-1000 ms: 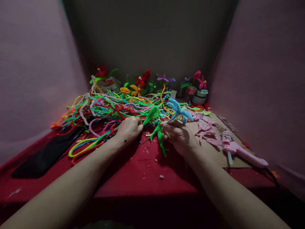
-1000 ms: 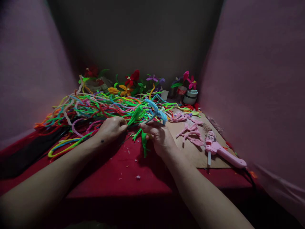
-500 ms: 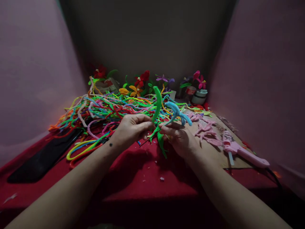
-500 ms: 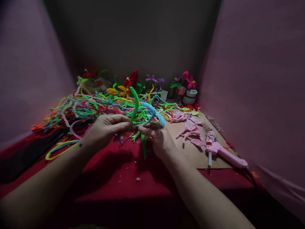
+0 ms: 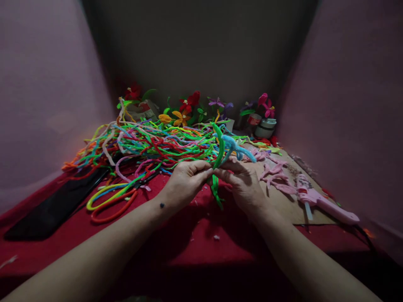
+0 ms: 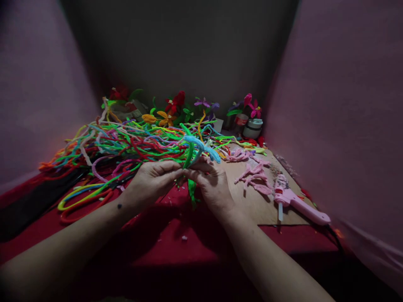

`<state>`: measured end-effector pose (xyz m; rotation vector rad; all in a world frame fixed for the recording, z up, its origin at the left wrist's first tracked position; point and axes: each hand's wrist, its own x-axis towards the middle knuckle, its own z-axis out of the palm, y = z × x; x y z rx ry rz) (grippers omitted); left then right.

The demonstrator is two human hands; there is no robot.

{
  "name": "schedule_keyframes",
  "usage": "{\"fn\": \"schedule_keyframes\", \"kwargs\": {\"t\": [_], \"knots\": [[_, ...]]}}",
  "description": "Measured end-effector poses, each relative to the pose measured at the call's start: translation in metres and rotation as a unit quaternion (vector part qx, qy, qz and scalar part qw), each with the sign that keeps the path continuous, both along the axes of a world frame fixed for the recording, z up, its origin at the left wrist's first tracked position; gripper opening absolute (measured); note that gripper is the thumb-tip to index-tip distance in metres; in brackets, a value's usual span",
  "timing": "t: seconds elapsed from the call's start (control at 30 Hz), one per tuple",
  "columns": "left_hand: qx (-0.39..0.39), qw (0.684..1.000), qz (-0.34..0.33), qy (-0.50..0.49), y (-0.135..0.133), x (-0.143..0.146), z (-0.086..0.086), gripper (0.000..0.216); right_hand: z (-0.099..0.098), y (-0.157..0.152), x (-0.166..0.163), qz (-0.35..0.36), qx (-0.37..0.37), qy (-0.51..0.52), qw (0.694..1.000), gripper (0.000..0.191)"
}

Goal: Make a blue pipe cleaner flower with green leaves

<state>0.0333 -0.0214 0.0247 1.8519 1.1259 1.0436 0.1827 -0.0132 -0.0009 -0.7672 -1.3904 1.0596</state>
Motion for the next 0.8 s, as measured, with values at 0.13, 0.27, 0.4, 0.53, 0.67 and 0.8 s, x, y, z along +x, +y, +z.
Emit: {"fn": "schedule_keyframes", "kwargs": {"t": [0.13,0.27,0.4,0.53,0.67,0.8], "knots": [[0.087,0.993,-0.007,0.073,0.001,-0.003,-0.004,0.021,-0.001,0.001,-0.002,0.014,-0.055,0.038,0.998,0.016],[0.228,0.96,-0.017,0.159,0.001,-0.006,-0.01,0.018,-0.006,0.003,-0.003,0.045,-0.085,0.08,0.992,0.02],[0.305,0.901,0.003,0.308,-0.002,-0.005,-0.017,0.019,-0.01,0.005,-0.003,0.059,-0.082,0.087,0.991,0.021],[0.34,0.85,0.054,0.399,-0.003,-0.005,-0.02,0.021,-0.011,0.005,-0.003,0.032,-0.072,0.051,0.996,0.02],[0.345,0.833,0.062,0.428,-0.003,-0.005,-0.02,0.021,-0.008,0.005,-0.004,0.013,-0.037,0.009,0.999,0.015],[0.358,0.844,0.068,0.394,0.0,-0.006,-0.022,0.02,-0.009,0.005,-0.004,0.0,0.008,0.008,1.0,0.014]]}}
